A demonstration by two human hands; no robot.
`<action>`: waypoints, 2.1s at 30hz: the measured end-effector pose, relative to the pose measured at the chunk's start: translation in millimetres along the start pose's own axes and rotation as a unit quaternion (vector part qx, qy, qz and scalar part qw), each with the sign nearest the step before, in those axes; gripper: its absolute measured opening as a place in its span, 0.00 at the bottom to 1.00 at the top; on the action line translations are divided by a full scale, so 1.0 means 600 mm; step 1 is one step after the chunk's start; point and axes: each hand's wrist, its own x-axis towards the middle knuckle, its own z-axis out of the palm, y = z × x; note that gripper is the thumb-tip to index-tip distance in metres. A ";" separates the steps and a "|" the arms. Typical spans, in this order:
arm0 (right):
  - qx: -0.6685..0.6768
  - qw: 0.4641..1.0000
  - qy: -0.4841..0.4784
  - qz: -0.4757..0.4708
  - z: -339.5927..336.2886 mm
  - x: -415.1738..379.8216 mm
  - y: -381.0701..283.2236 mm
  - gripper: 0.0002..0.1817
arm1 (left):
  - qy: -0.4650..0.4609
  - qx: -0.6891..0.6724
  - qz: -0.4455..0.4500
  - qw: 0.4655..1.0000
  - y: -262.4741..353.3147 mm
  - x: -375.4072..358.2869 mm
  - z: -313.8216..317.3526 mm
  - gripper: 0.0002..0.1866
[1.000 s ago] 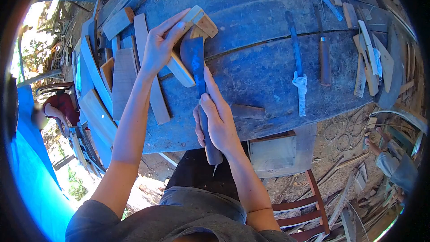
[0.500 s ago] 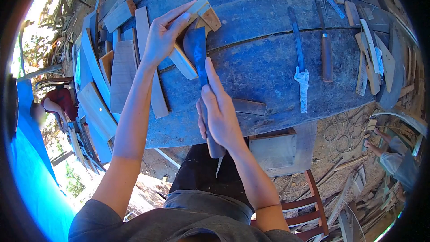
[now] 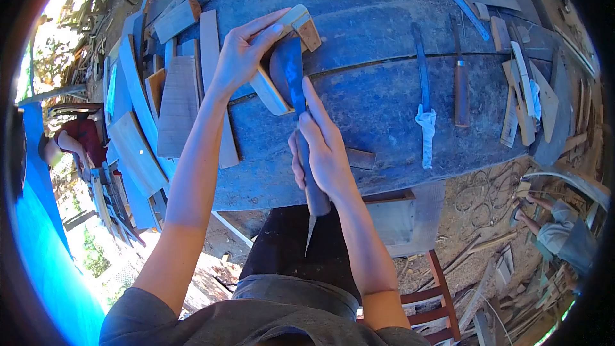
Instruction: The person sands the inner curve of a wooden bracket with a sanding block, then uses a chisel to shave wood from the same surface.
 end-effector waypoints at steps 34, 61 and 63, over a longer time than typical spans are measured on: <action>-0.043 0.999 0.002 0.022 0.032 -0.045 0.034 0.30 | 0.179 -0.160 -0.082 0.967 0.003 -0.017 0.015 0.12; -0.054 0.998 0.006 0.030 0.028 -0.104 0.040 0.31 | 0.191 -0.112 -0.059 0.973 0.000 -0.017 0.016 0.11; -0.042 0.998 0.019 0.041 0.032 -0.111 0.032 0.30 | 0.197 -0.136 -0.068 0.968 0.002 -0.016 0.018 0.11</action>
